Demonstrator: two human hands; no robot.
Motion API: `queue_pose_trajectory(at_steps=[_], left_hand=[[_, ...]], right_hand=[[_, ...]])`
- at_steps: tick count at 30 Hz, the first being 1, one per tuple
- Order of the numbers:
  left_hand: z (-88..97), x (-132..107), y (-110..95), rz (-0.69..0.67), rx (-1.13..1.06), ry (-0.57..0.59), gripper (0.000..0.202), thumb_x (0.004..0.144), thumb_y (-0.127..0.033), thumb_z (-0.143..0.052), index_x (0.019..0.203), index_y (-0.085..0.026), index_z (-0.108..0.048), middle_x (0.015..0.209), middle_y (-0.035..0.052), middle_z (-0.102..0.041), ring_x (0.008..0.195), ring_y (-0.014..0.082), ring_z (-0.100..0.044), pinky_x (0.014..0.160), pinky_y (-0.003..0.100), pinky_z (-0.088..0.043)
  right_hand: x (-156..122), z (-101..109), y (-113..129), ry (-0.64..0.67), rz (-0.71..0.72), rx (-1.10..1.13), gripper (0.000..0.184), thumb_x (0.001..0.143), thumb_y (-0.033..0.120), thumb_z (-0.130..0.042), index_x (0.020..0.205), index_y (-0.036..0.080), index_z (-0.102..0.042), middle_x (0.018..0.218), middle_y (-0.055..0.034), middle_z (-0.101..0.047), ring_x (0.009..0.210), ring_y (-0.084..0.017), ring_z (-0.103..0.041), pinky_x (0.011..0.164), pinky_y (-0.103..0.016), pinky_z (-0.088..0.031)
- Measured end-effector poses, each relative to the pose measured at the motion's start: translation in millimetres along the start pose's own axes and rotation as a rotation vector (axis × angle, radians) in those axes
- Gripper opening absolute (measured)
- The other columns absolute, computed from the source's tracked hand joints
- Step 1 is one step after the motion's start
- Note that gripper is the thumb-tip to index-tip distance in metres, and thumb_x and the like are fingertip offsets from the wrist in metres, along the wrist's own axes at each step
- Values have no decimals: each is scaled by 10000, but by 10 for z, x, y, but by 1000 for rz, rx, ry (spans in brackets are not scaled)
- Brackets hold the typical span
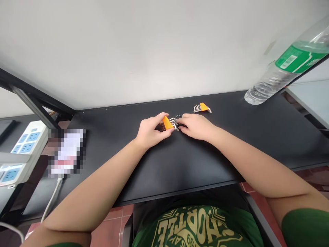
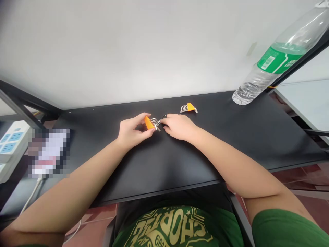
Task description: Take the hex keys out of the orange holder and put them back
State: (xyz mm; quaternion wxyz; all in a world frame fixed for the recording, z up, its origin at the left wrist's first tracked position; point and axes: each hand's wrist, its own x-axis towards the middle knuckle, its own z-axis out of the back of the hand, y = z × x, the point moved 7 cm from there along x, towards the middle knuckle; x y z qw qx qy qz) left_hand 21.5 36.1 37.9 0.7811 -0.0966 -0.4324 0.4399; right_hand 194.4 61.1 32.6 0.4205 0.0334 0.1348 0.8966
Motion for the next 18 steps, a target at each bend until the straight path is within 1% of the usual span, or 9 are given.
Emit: queue_pose_trajectory(at_steps=[4, 7, 9, 11, 13, 14, 16, 18], left_hand=[[-9, -8, 53, 51, -14, 11, 418, 804, -414, -778, 1160, -212, -694, 826, -22, -731, 658, 103, -663, 726, 214, -566], [-12, -9, 58, 53, 2, 10, 419, 802, -426, -776, 1153, -211, -696, 812, -23, -725, 653, 103, -658, 724, 216, -563], [-17, -6, 44, 33, 16, 15, 413, 807, -425, -776, 1150, -210, -697, 793, -25, -715, 650, 101, -651, 708, 211, -553], [-27, -2, 21, 1, 28, 28, 408, 816, -422, -772, 1155, -209, -693, 777, -28, -706, 646, 99, -644, 689, 206, -541], [-33, 0, -3, -32, 41, 39, 404, 823, -420, -769, 1157, -208, -689, 772, -29, -703, 644, 100, -640, 680, 206, -534], [-35, 0, -13, -46, 47, 42, 402, 825, -420, -769, 1157, -207, -689, 774, -28, -704, 643, 100, -640, 680, 206, -533], [-38, -1, -26, -65, 57, 50, 403, 833, -425, -767, 1161, -205, -686, 780, -26, -710, 641, 100, -641, 681, 206, -533], [-42, -1, -35, -78, 68, 56, 403, 841, -431, -763, 1166, -206, -683, 777, -27, -711, 637, 102, -641, 680, 206, -532]], right_hand=[[18, -34, 18, 13, 14, -56, 227, 1005, 218, -522, 1069, 218, -741, 975, -82, -665, 791, -198, -632, 593, -320, -343], [6, -2, 18, 16, 0, -90, 192, 976, 171, -531, 980, 197, -722, 989, -98, -678, 812, -216, -635, 595, -333, -349], [-15, 15, -7, 54, -46, -112, 132, 939, 157, -566, 880, 187, -679, 966, -108, -683, 788, -224, -628, 588, -337, -344], [-46, 16, -53, 126, -114, -123, 96, 882, 145, -615, 797, 189, -628, 922, -111, -683, 740, -222, -613, 572, -334, -331], [-78, 26, -102, 181, -170, -118, 125, 825, 137, -651, 738, 191, -581, 875, -108, -676, 690, -212, -588, 559, -330, -316], [-88, 47, -115, 180, -177, -99, 140, 809, 136, -658, 723, 192, -562, 855, -101, -671, 676, -205, -576, 558, -326, -315], [-89, 122, -108, 111, -136, 2, 144, 807, 134, -645, 727, 195, -542, 819, -72, -656, 671, -188, -562, 571, -311, -333], [-85, 230, -74, -23, -44, 161, 115, 828, 124, -616, 771, 199, -551, 783, -30, -636, 676, -167, -557, 605, -289, -368]])
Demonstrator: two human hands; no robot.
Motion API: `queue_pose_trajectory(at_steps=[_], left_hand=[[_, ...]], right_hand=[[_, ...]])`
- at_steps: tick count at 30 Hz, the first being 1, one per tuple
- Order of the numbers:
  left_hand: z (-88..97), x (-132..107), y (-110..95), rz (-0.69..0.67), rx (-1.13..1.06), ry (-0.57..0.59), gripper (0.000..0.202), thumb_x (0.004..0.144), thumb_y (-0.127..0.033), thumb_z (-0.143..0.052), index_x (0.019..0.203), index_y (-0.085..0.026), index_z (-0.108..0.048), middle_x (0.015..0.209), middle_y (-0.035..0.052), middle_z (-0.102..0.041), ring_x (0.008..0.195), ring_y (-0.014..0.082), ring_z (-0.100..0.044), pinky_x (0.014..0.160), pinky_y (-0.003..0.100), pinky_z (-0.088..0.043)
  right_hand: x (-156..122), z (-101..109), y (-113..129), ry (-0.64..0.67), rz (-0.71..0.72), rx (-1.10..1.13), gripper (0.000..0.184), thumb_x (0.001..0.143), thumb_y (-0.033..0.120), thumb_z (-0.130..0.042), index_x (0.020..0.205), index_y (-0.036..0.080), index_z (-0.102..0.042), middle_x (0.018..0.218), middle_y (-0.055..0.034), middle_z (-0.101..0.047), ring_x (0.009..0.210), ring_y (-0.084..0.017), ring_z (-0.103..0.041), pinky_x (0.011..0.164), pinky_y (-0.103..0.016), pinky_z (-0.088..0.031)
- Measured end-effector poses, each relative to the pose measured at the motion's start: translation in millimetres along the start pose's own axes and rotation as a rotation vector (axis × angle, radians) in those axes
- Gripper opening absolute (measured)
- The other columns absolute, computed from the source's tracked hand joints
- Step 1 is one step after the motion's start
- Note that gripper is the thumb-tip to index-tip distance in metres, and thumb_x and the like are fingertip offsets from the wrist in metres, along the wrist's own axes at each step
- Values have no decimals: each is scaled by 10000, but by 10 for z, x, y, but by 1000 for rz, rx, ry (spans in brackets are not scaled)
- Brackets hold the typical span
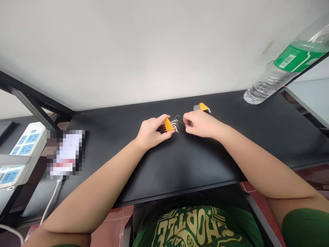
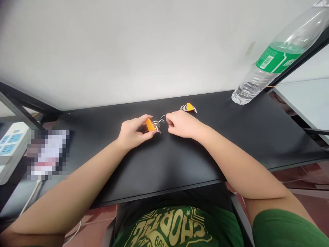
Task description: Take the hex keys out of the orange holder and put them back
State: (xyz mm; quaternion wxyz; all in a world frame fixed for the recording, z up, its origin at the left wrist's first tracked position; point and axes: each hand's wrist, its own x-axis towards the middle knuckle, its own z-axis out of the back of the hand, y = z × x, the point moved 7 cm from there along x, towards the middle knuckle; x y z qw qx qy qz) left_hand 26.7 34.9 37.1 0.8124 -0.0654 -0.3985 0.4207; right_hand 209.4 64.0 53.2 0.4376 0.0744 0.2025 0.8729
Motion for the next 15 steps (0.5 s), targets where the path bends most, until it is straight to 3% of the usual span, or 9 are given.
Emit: queue_pose_trajectory(at_steps=[5, 15], left_hand=[[-5, -2, -21, -32, 12, -2, 396, 845, -429, -762, 1165, -212, -676, 751, -30, -701, 625, 107, -632, 669, 213, -525], [-36, -11, -2, -15, 1, 38, 399, 861, -463, -745, 1164, -213, -675, 769, -20, -700, 627, 109, -619, 671, 224, -524]], right_hand=[[-57, 190, 136, -287, 290, 178, 108, 895, 111, -582, 876, 198, -642, 824, -12, -624, 673, -137, -523, 653, -280, -410], [-155, 306, 245, -455, 465, 229, 219, 998, 123, -531, 954, 217, -725, 914, -48, -721, 807, -180, -660, 707, -317, -513]])
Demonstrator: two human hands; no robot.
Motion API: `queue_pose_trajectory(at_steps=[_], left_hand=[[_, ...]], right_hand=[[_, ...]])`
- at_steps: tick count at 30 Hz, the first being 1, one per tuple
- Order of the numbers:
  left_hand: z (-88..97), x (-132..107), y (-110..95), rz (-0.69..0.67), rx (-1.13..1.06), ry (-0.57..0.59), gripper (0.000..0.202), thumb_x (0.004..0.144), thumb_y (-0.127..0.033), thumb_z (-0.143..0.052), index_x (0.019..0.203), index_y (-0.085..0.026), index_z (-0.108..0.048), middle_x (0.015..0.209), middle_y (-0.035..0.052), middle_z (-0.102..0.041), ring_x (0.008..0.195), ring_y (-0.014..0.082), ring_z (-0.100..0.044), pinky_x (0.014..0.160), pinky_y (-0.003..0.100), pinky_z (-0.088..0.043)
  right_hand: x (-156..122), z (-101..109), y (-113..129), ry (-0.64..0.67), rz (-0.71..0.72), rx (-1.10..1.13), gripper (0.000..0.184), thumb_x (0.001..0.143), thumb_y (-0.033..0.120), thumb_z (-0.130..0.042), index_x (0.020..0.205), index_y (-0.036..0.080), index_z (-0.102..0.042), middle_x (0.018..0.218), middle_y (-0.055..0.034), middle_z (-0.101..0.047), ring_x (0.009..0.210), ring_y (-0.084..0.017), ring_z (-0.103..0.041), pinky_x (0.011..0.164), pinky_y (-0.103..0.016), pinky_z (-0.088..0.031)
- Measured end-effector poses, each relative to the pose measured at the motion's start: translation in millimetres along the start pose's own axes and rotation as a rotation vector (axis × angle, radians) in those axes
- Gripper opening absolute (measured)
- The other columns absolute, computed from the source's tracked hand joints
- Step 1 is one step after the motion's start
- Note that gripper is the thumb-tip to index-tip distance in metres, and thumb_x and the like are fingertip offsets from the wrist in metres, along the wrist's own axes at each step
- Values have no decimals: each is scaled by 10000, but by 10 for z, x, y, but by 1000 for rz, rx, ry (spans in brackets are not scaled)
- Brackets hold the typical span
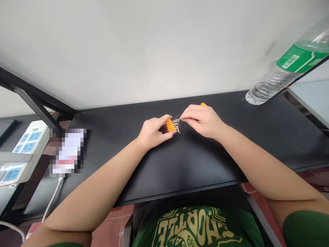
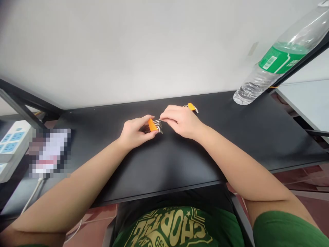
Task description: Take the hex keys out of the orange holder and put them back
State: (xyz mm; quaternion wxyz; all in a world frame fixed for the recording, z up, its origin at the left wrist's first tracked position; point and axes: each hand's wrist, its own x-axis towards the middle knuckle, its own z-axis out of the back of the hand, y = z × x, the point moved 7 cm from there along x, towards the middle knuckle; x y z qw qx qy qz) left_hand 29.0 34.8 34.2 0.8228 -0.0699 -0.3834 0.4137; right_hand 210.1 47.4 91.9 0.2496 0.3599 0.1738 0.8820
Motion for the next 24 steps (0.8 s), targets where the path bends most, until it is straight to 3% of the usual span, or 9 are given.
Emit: queue_pose_trajectory(at_steps=[15, 24], left_hand=[[-1, 13, -18, -14, -10, 25, 376, 857, -447, -751, 1143, -215, -677, 755, -27, -691, 630, 115, -619, 661, 235, -510], [-16, 41, -93, -114, -47, 59, 388, 861, -455, -764, 1130, -185, -694, 801, 22, -699, 719, 165, -654, 786, 318, -551]], right_hand=[[-30, -18, 14, -4, 106, -87, 294, 993, 76, -490, 987, 222, -745, 960, -51, -720, 819, -169, -669, 706, -305, -538], [-38, -63, 71, 68, 157, -270, 312, 981, 40, -463, 962, 199, -730, 967, -49, -706, 766, -150, -609, 661, -281, -468]])
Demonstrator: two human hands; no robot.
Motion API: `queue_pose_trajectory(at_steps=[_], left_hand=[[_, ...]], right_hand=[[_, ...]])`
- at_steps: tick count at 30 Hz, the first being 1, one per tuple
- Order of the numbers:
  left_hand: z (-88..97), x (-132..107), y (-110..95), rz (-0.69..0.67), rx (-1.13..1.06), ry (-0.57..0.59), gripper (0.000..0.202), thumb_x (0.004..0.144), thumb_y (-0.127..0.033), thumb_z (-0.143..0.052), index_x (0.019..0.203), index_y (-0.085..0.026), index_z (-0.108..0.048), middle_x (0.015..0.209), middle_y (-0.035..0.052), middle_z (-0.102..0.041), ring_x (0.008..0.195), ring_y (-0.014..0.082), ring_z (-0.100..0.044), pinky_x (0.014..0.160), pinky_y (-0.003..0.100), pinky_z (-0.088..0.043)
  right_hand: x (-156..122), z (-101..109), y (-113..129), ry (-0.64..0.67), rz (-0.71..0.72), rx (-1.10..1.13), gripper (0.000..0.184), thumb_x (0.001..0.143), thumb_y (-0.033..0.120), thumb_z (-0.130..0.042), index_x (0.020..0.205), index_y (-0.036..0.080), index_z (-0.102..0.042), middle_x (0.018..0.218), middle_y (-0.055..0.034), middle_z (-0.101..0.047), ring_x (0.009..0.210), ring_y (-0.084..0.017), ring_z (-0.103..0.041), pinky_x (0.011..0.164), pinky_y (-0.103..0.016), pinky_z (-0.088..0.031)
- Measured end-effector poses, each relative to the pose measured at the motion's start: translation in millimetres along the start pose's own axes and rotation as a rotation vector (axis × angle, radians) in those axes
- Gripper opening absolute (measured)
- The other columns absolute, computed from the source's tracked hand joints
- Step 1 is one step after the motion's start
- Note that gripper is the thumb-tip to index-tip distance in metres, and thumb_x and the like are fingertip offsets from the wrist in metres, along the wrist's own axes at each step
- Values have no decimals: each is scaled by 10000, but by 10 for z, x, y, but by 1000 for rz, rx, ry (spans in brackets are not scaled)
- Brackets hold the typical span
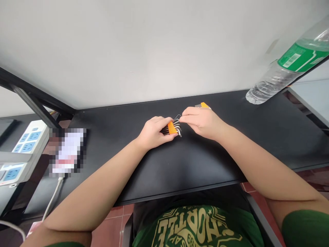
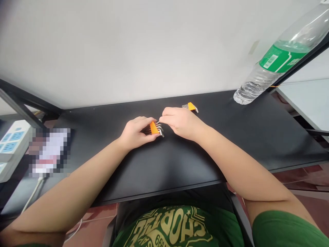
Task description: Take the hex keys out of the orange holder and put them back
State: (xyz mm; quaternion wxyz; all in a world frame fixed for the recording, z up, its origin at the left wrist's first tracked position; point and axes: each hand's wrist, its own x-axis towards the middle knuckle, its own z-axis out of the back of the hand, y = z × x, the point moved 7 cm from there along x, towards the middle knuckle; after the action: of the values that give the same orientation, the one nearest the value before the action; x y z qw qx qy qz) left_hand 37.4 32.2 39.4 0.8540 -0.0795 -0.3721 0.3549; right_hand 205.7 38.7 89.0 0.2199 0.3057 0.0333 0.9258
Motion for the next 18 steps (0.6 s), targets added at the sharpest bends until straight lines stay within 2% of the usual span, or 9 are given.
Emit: queue_pose_trajectory(at_steps=[3, 6, 10, 15, 18], left_hand=[[-9, 9, 3, 1, -36, 14, 360, 863, -423, -772, 1126, -188, -700, 904, 51, -740, 810, 184, -685, 827, 339, -559], [-18, 13, 21, 20, -54, 28, 351, 854, -408, -782, 1118, -188, -707, 1009, 79, -757, 939, 215, -709, 878, 359, -570], [-32, 9, 39, 48, -42, 48, 363, 849, -423, -779, 1119, -189, -713, 1029, 90, -762, 972, 230, -713, 900, 380, -577], [-42, 27, 4, 59, -70, 62, 358, 858, -437, -763, 1117, -196, -711, 1006, 87, -763, 979, 233, -714, 914, 382, -572], [-57, 36, -34, 38, -74, 82, 326, 871, -451, -743, 1077, -201, -709, 965, 76, -757, 960, 232, -713, 910, 379, -557]], right_hand=[[3, -18, 20, 24, -9, -21, 309, 978, 41, -449, 965, 198, -715, 964, -53, -683, 758, -152, -576, 658, -280, -458], [2, -58, 26, 104, -39, -45, 328, 973, 37, -423, 962, 207, -704, 966, -62, -659, 769, -167, -550, 665, -295, -447], [-7, -104, 20, 191, -83, -43, 339, 960, 33, -415, 950, 209, -705, 976, -74, -651, 775, -186, -544, 659, -319, -439], [-11, -192, 27, 195, -115, 184, 307, 972, 67, -438, 1008, 205, -710, 1042, -76, -668, 820, -185, -608, 722, -322, -500], [3, -254, 15, 127, -152, 366, 260, 977, 87, -465, 1031, 194, -695, 1040, -78, -663, 900, -195, -631, 816, -338, -524]])
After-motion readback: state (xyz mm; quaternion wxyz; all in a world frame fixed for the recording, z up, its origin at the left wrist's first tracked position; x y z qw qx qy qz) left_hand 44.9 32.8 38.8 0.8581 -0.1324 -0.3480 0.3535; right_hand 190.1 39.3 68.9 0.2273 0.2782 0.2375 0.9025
